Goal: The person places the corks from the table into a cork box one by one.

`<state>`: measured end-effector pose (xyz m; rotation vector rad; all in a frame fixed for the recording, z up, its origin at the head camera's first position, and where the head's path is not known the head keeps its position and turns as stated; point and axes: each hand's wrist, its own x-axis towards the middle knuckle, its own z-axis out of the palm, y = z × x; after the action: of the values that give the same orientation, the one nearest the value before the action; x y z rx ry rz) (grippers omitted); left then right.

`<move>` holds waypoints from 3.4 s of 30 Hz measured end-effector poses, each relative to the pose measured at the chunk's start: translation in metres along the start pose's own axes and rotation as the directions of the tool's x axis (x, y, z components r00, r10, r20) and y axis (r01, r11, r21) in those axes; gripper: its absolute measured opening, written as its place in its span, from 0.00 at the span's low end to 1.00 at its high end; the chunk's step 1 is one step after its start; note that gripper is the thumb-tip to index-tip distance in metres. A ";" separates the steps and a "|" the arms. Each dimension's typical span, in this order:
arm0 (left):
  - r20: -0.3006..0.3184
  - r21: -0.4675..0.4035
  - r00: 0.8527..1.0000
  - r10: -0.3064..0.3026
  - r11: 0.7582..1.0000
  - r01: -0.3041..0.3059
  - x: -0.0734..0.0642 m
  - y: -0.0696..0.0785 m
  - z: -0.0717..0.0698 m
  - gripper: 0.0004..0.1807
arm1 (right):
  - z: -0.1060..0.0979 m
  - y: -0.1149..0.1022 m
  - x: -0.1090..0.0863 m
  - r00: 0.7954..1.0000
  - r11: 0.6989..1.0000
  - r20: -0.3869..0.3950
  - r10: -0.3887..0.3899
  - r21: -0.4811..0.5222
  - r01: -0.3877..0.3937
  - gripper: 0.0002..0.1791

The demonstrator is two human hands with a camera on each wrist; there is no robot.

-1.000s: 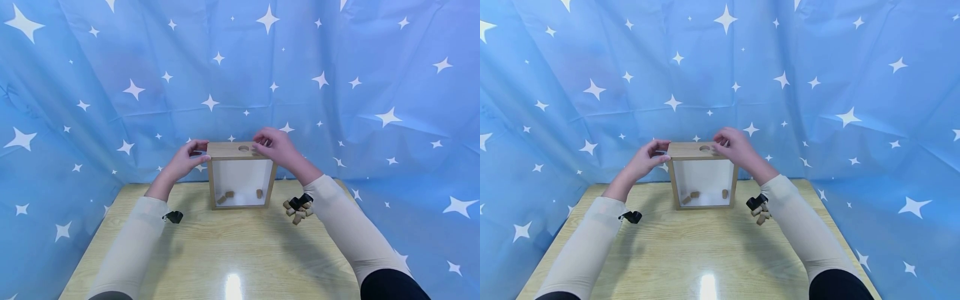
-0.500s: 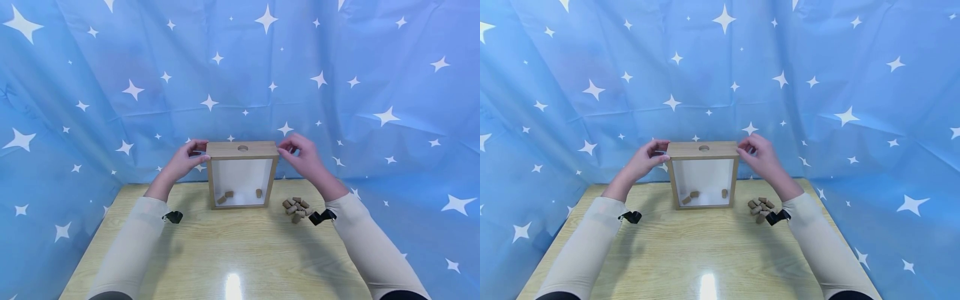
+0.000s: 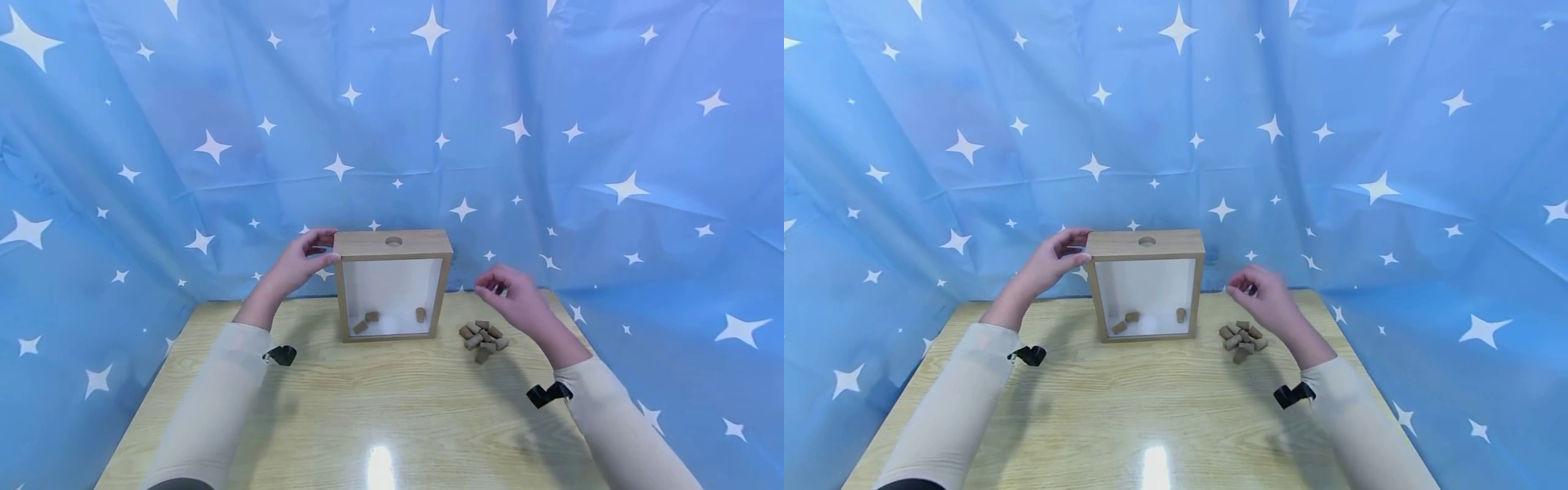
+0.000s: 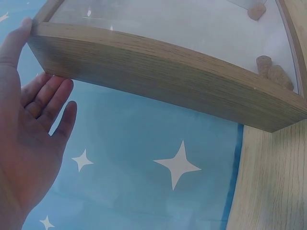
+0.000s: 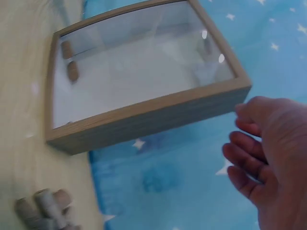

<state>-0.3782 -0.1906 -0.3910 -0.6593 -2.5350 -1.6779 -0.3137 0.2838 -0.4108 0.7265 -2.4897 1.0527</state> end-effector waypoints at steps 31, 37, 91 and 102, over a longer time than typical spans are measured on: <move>0.007 0.007 1.000 0.016 1.000 -0.016 0.001 0.001 -0.001 0.37 | 0.050 0.077 -0.097 0.939 0.988 0.308 0.152 -0.042 -0.146 0.15; 0.002 0.008 1.000 0.022 1.000 -0.022 0.001 0.001 -0.002 0.37 | 0.058 0.080 -0.095 0.937 0.988 0.313 0.155 -0.040 -0.150 0.15; -0.022 0.003 1.000 0.006 1.000 -0.006 -0.001 0.003 0.005 0.38 | 0.020 0.014 -0.019 0.996 0.998 -0.062 0.065 0.001 -0.065 0.12; -0.022 -0.023 1.000 0.008 1.000 -0.008 -0.001 -0.002 0.003 0.37 | 0.008 -0.018 0.021 0.996 0.999 -0.085 0.006 0.045 -0.002 0.12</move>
<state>-0.3771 -0.1890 -0.3939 -0.6484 -2.4991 -1.7046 -0.3213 0.2602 -0.3961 0.6754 -2.4041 1.1212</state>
